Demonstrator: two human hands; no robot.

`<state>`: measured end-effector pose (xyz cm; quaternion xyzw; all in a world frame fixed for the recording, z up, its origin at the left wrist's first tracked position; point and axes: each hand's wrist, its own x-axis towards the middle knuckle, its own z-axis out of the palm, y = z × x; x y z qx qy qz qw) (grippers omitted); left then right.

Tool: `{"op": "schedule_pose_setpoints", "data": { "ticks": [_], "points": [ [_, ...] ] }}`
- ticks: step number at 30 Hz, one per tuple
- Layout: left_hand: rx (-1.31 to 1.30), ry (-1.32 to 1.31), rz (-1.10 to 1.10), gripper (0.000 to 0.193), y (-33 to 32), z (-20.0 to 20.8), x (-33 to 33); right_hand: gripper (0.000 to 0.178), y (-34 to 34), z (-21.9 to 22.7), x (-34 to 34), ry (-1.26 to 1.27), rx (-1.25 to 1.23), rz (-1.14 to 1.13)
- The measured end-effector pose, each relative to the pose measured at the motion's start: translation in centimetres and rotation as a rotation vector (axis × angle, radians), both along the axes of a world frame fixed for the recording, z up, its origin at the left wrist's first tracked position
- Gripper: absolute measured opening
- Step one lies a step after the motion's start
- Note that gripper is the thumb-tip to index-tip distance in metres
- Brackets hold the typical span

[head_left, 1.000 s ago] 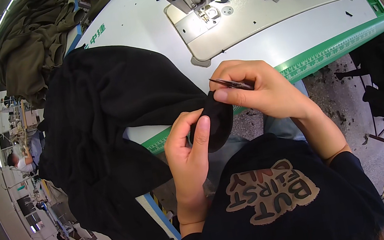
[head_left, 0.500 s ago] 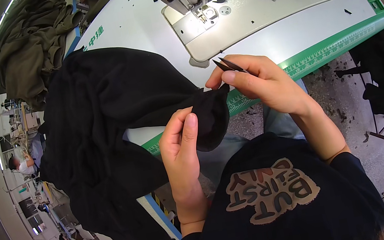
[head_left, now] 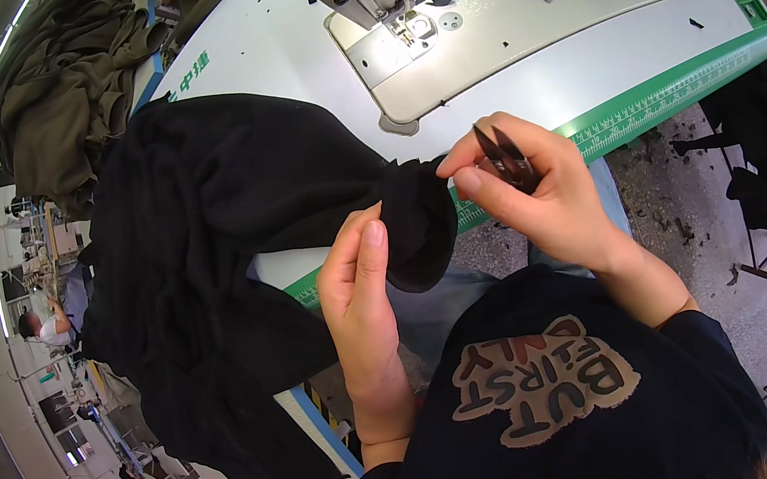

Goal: Trimming loose threads from a black garment using thread snips at a sewing workstation.

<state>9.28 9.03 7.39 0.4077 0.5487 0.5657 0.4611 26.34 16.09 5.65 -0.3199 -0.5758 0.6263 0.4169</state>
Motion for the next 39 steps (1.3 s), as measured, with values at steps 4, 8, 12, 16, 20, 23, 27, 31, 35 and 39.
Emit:
{"op": "schedule_pose_setpoints", "data": {
  "ticks": [4, 8, 12, 16, 20, 23, 27, 31, 35, 39],
  "points": [
    [0.006, -0.046, 0.002, 0.03, 0.2, 0.0, 0.0, 0.017, -0.2, -0.5, -0.2, 0.123, -0.088, -0.141],
    [0.024, -0.057, -0.009, 0.031, 0.2, -0.1, 0.1, 0.019, 0.5, -1.4, 0.0, 0.081, -0.081, -0.166],
    [0.0, -0.043, 0.035, 0.031, 0.4, 0.0, 0.3, 0.019, 1.1, -0.8, -0.3, -0.024, -0.019, -0.07],
    [0.027, -0.017, 0.037, 0.029, 0.4, -0.2, 0.2, 0.019, 1.8, -0.9, -0.5, -0.007, -0.148, 0.018],
    [0.027, -0.052, 0.054, 0.023, 0.2, -0.3, 0.4, 0.018, 2.0, -0.1, -0.5, 0.115, -0.351, 0.023],
    [0.059, -0.017, 0.028, 0.02, 0.3, -0.4, 0.6, 0.019, 2.0, -0.5, -0.5, 0.139, -0.383, 0.086],
    [0.053, -0.056, 0.033, 0.018, 0.4, -0.6, 0.5, 0.02, 2.1, -0.6, -0.9, 0.113, -0.264, 0.076],
    [0.067, -0.034, 0.038, 0.016, 0.3, -0.9, 0.5, 0.02, 2.2, -0.3, -1.2, 0.133, -0.24, 0.086],
    [0.108, 0.098, 0.079, 0.017, 0.3, -1.9, 0.7, 0.018, 1.9, -0.8, -2.1, 0.124, -0.198, 0.037],
    [0.247, 0.373, 0.132, 0.018, 0.2, -2.7, 1.4, 0.016, 0.9, -1.3, -3.4, 0.219, -0.202, -0.073]
  ]
}}
